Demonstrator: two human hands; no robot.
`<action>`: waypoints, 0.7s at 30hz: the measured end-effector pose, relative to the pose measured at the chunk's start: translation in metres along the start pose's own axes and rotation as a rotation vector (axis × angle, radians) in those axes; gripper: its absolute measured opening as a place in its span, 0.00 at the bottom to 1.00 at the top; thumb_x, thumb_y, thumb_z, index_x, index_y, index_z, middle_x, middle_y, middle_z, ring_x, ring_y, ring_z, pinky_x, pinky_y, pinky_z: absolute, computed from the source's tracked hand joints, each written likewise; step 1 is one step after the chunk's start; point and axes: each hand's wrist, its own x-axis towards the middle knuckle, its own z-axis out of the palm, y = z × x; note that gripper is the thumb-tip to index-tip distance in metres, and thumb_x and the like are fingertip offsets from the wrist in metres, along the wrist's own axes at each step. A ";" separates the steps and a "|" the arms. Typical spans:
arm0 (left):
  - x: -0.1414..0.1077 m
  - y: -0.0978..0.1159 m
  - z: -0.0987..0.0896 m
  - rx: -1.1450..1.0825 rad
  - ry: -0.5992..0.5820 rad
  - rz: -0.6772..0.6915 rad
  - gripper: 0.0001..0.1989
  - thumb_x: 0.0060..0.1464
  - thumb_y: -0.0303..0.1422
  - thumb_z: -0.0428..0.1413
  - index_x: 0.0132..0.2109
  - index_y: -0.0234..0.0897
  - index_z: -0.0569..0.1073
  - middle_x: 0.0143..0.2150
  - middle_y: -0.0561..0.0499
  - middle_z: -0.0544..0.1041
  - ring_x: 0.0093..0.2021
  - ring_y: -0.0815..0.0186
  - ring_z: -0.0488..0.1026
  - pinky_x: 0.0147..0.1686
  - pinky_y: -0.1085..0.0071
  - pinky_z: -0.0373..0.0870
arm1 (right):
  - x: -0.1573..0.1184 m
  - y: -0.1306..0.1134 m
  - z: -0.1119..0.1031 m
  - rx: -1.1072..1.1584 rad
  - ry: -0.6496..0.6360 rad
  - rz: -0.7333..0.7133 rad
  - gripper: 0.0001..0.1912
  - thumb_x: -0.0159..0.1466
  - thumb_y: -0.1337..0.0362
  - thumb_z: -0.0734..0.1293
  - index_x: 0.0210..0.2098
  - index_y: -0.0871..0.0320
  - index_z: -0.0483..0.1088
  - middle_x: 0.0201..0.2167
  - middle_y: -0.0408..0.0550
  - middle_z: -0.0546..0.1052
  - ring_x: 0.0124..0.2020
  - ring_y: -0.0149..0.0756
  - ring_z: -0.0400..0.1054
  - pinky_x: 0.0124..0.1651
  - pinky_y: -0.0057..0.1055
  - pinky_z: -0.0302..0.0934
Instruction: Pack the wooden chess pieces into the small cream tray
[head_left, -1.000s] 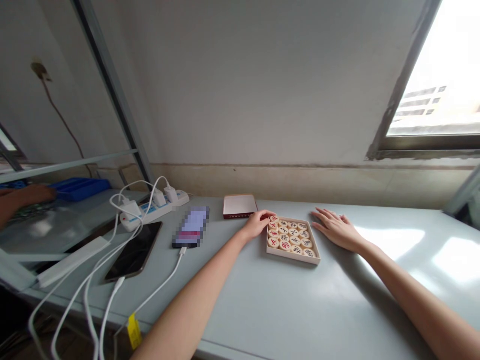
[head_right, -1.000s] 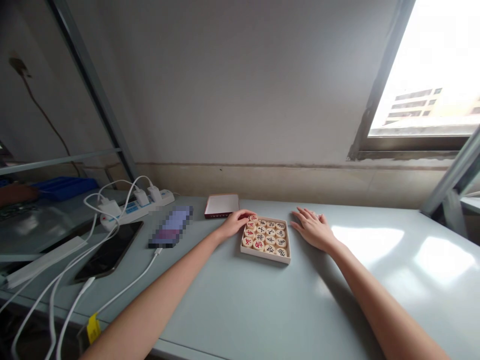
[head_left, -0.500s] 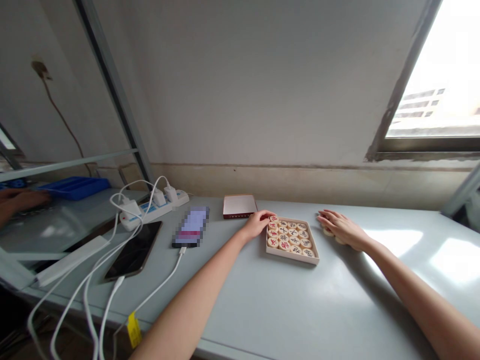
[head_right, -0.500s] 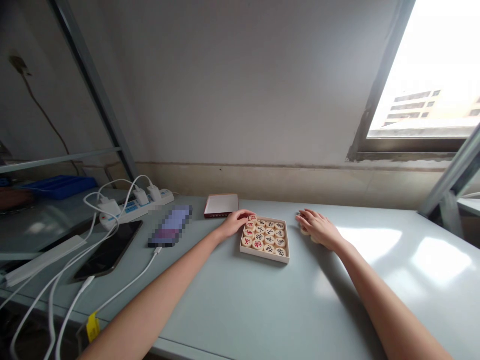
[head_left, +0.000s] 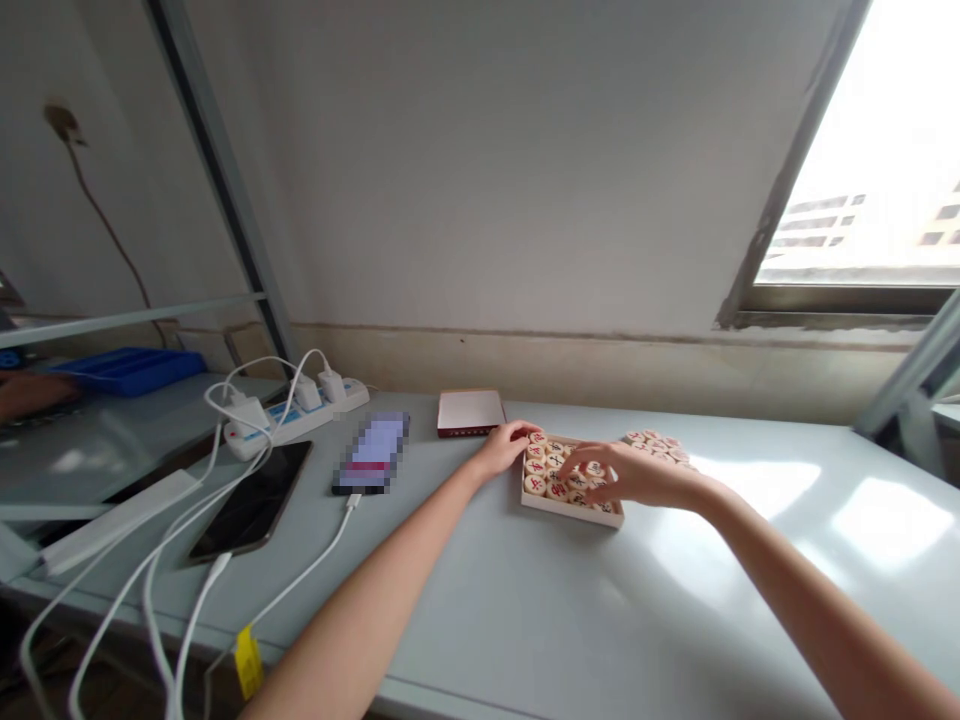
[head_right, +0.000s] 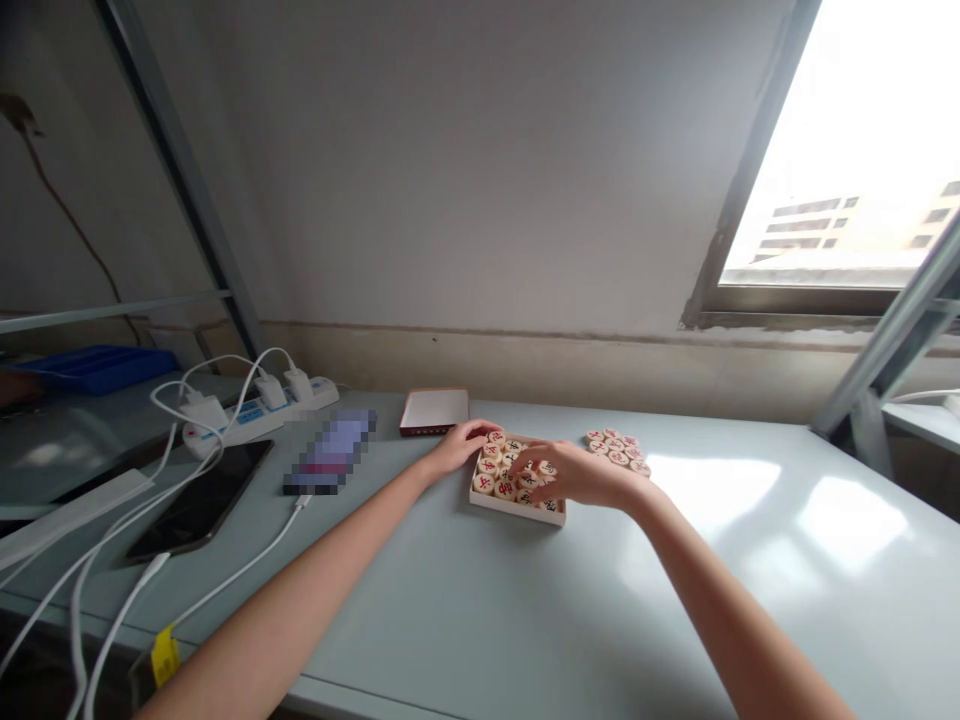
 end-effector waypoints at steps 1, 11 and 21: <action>-0.001 0.001 0.000 0.000 0.000 -0.006 0.14 0.46 0.21 0.47 0.40 0.31 0.72 0.41 0.47 0.74 0.43 0.66 0.69 0.45 0.70 0.64 | 0.001 -0.008 0.001 0.036 -0.012 -0.024 0.15 0.55 0.61 0.62 0.43 0.48 0.68 0.43 0.42 0.71 0.39 0.35 0.66 0.38 0.27 0.61; -0.002 0.006 -0.001 0.005 0.001 -0.020 0.12 0.47 0.22 0.47 0.39 0.31 0.71 0.42 0.46 0.74 0.43 0.65 0.68 0.47 0.69 0.63 | 0.004 -0.019 0.008 0.113 0.054 -0.042 0.10 0.54 0.65 0.63 0.37 0.53 0.69 0.44 0.45 0.69 0.47 0.37 0.61 0.46 0.30 0.56; 0.002 0.001 0.000 -0.029 0.001 -0.035 0.12 0.47 0.21 0.47 0.39 0.30 0.71 0.42 0.44 0.73 0.43 0.65 0.68 0.46 0.68 0.62 | -0.022 0.038 -0.021 0.048 -0.022 0.324 0.17 0.50 0.52 0.64 0.38 0.52 0.68 0.38 0.49 0.67 0.41 0.42 0.60 0.40 0.35 0.57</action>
